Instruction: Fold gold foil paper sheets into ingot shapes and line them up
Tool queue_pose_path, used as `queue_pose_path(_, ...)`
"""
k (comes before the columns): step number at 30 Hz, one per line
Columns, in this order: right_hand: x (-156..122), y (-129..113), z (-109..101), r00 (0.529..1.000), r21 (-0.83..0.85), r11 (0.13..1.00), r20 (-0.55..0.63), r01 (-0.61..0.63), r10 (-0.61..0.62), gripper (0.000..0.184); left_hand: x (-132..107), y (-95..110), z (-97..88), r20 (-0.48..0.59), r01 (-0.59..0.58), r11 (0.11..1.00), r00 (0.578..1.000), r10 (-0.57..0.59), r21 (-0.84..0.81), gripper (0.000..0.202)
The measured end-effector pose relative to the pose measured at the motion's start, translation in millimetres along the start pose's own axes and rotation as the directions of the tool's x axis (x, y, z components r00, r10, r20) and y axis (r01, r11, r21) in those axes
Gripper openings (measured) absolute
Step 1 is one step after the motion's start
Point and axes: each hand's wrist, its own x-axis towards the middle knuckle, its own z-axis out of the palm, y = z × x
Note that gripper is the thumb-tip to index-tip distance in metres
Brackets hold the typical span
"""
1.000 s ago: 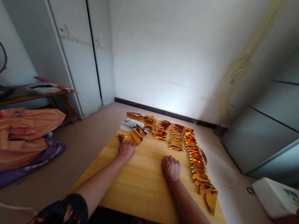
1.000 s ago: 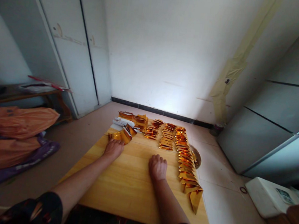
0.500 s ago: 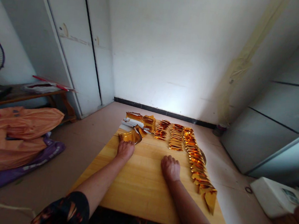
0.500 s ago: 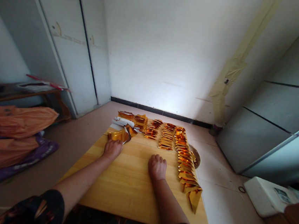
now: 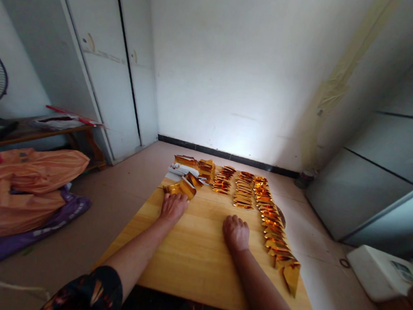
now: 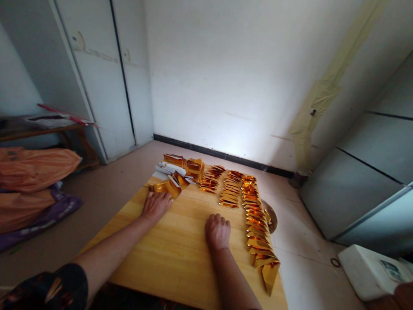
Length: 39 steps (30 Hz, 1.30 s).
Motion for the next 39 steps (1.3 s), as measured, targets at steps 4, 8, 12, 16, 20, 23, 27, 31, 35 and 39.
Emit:
queue_pose_path(4,-0.1,0.8,3.8,0.999,0.000,1.000,-0.036,0.007,-0.007,0.023,3.7,-5.1,0.1,-0.043,0.035,0.999,0.998,-0.036,-0.015,0.040)
queue_pose_path(8,-0.6,1.4,6.6,0.998,0.000,1.000,-0.068,0.007,-0.007,0.021,7.4,-7.1,7.0,0.054,0.124,0.992,0.991,-0.123,-0.007,0.059)
queue_pose_path(12,-0.8,2.0,6.7,0.997,-0.002,1.000,-0.073,0.019,-0.019,0.021,8.2,-5.9,9.6,0.101,0.123,0.992,0.987,-0.124,0.009,0.056)
queue_pose_path(16,-0.2,1.6,5.3,0.999,-0.009,1.000,-0.043,0.015,-0.016,0.021,7.3,-5.1,9.6,0.077,0.117,0.993,0.990,-0.117,0.009,0.052)
queue_pose_path(20,0.1,0.8,4.0,0.999,-0.010,1.000,-0.033,0.006,-0.006,0.022,5.6,-5.6,11.7,0.052,0.109,0.994,0.993,-0.108,-0.008,0.043)
queue_pose_path(23,0.0,0.8,3.8,0.999,-0.008,1.000,-0.041,0.013,-0.013,0.022,3.4,-5.6,13.0,0.024,0.096,0.995,0.995,-0.095,-0.030,0.040)
queue_pose_path(27,0.0,1.0,4.8,0.999,-0.008,1.000,-0.053,0.013,-0.013,0.022,0.8,-4.9,11.3,-0.020,0.087,0.995,0.996,-0.088,-0.051,0.039)
queue_pose_path(31,0.1,1.0,5.4,0.998,0.000,1.000,-0.065,0.016,-0.016,0.021,1.9,-5.5,5.0,-0.016,0.078,0.993,0.997,-0.080,-0.086,0.032)
queue_pose_path(35,0.3,0.7,5.4,0.998,0.003,1.000,-0.062,0.009,-0.009,0.021,4.4,-5.7,-1.9,0.017,0.068,0.992,0.998,-0.067,-0.109,0.026)
queue_pose_path(39,0.7,0.2,5.8,0.998,-0.002,1.000,-0.062,0.011,-0.011,0.020,3.4,-4.1,-4.2,-0.009,0.060,0.993,0.998,-0.061,-0.103,0.023)
